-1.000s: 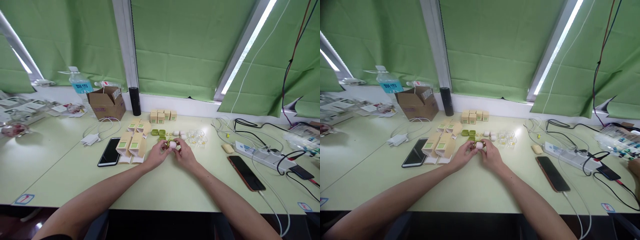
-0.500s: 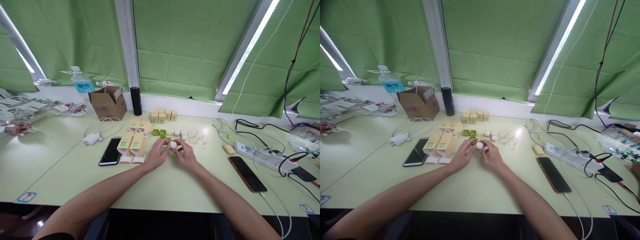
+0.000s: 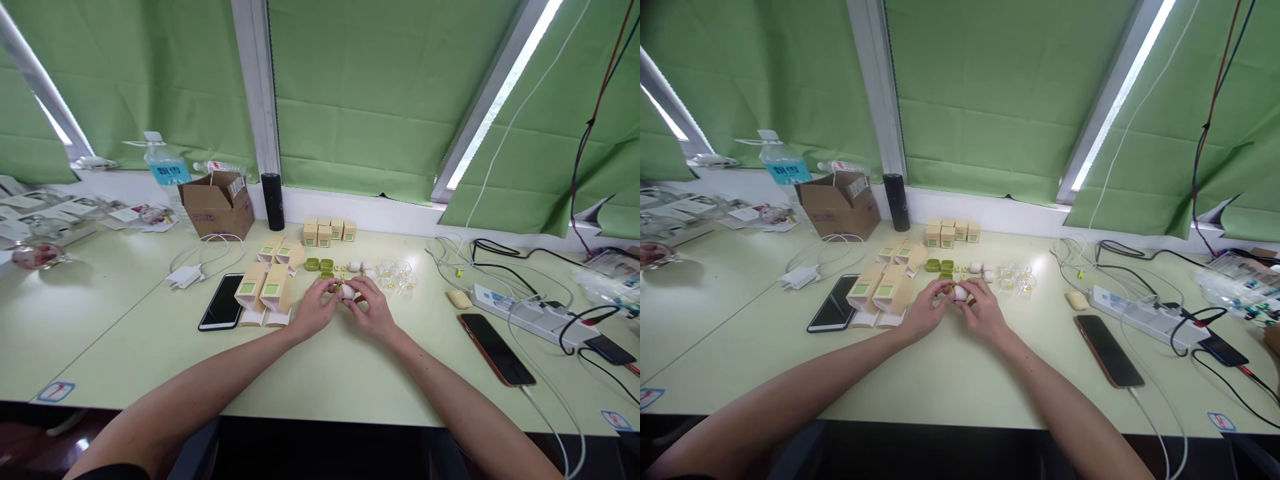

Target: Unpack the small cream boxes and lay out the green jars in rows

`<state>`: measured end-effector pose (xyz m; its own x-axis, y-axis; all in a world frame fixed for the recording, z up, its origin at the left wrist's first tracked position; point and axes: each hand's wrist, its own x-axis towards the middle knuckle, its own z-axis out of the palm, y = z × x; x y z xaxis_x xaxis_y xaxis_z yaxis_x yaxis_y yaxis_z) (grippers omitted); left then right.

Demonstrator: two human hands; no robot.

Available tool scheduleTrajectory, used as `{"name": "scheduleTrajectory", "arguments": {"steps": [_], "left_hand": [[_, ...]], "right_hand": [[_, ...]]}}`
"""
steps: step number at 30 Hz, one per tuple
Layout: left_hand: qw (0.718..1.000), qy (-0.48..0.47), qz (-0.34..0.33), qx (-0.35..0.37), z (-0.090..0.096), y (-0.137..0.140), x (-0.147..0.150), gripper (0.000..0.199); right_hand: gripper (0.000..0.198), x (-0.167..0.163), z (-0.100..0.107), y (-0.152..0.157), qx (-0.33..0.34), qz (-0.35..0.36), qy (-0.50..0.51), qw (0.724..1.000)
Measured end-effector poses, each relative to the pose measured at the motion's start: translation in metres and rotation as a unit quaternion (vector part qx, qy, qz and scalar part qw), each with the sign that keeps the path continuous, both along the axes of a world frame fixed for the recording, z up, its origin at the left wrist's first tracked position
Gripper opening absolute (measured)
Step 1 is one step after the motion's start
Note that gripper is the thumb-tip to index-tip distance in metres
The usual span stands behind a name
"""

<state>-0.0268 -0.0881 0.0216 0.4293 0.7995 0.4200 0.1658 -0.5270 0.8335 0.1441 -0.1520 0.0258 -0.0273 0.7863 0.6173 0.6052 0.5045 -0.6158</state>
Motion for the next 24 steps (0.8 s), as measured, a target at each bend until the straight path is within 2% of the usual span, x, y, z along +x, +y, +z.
{"name": "scheduleTrajectory", "arguments": {"steps": [10,19,24], "left_hand": [[1.000,0.003,0.004,0.003,0.0009,-0.0011,-0.0006,0.026],[0.994,0.063,0.030,0.081,0.0042,-0.0040,-0.0018,0.024],[0.992,0.082,0.037,0.084,0.0052,-0.0027,-0.0019,0.020]], "right_hand": [[0.033,0.0000,0.0017,-0.0008,-0.002,0.012,-0.002,1.000],[0.029,0.0002,0.0022,-0.0003,0.000,0.011,-0.063,0.998],[0.027,-0.0044,0.0037,-0.0008,0.030,-0.020,-0.134,0.990]]}}
